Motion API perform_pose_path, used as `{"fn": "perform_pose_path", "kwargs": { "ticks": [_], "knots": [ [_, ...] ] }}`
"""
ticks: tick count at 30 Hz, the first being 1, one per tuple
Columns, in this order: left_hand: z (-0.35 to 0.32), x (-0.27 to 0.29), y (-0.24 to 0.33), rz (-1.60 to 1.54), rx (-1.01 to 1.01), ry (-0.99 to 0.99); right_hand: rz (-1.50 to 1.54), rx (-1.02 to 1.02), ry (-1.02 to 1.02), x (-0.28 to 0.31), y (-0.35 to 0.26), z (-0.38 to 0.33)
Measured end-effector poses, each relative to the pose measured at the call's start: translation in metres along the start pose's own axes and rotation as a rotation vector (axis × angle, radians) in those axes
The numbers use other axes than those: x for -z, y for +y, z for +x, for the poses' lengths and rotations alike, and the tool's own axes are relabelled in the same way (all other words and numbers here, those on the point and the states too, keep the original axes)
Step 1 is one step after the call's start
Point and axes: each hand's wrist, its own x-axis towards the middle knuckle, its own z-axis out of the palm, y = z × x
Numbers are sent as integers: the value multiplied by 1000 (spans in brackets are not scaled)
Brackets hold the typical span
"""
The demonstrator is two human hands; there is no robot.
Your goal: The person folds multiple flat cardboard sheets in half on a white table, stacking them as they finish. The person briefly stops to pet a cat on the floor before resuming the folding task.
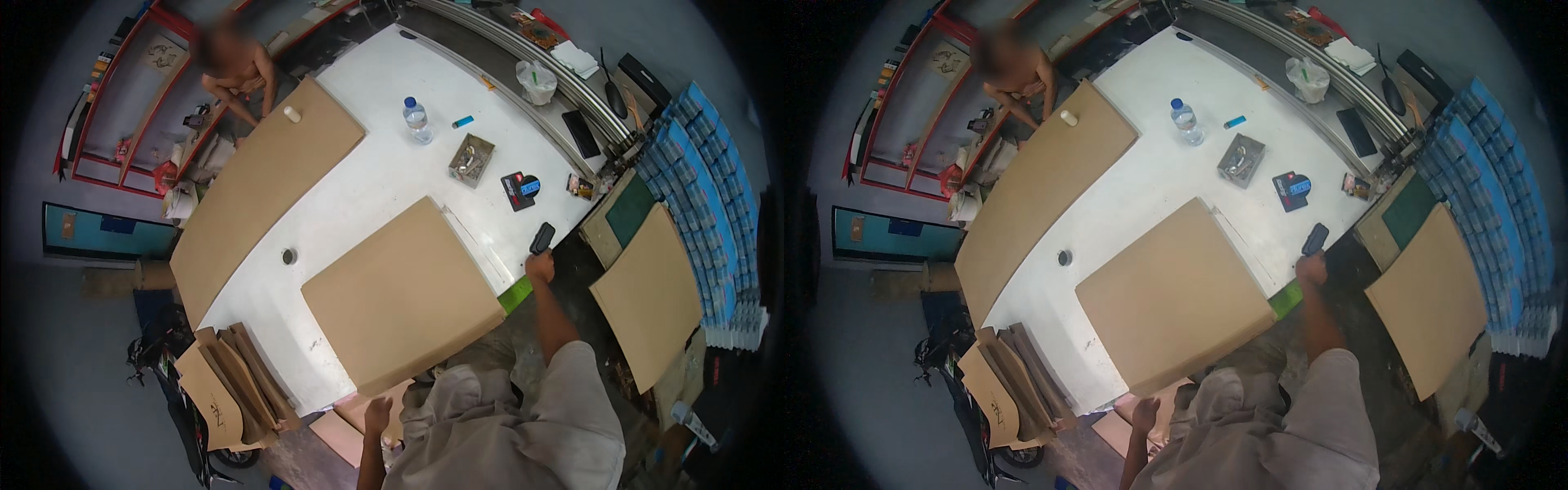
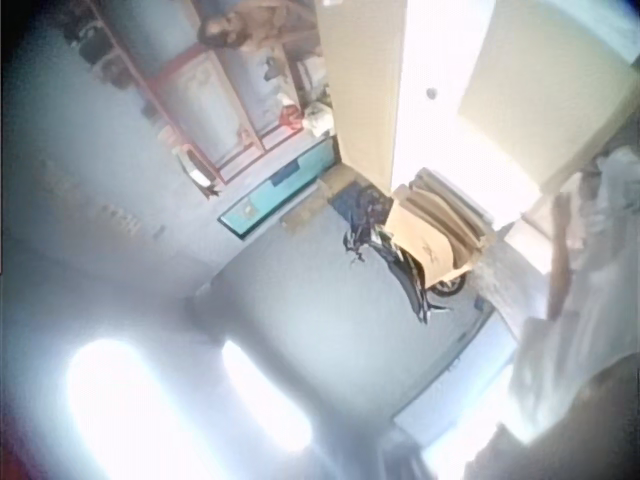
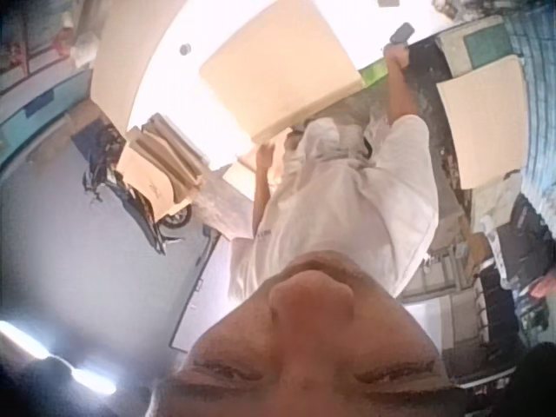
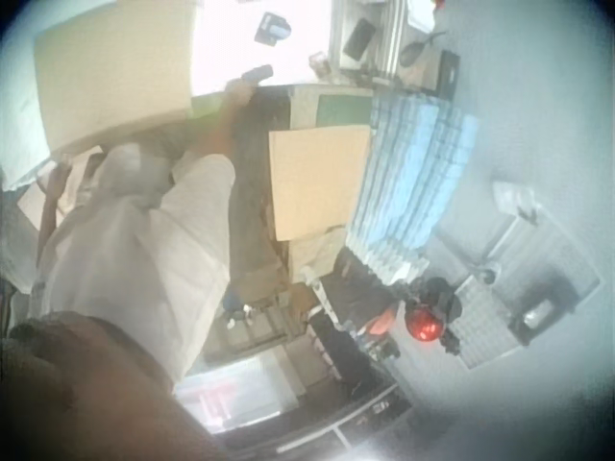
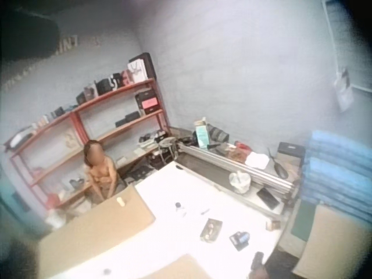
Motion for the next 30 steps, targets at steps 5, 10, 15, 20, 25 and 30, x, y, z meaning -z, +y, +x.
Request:
{"fn": "perform_pose_path", "kwargs": {
  "ticks": [5,10,15,20,25,30],
  "knots": [
    [-93,-60,-118,-41,294,-404,59,-56,45,28,-37,-18],
    [-72,-83,-72,-286,556,-306,-23,-97,147,7,-24,36],
    [-38,-69,-29,-519,420,236,-1,82,20,-1,-32,31],
    [-19,12,84,-490,415,209,266,472,861,87,11,52],
    [-10,-16,55,-444,495,123,-443,189,771,159,95,186],
    [-41,-41,34,-411,624,-124,-492,207,660,169,92,167]
  ]
}}
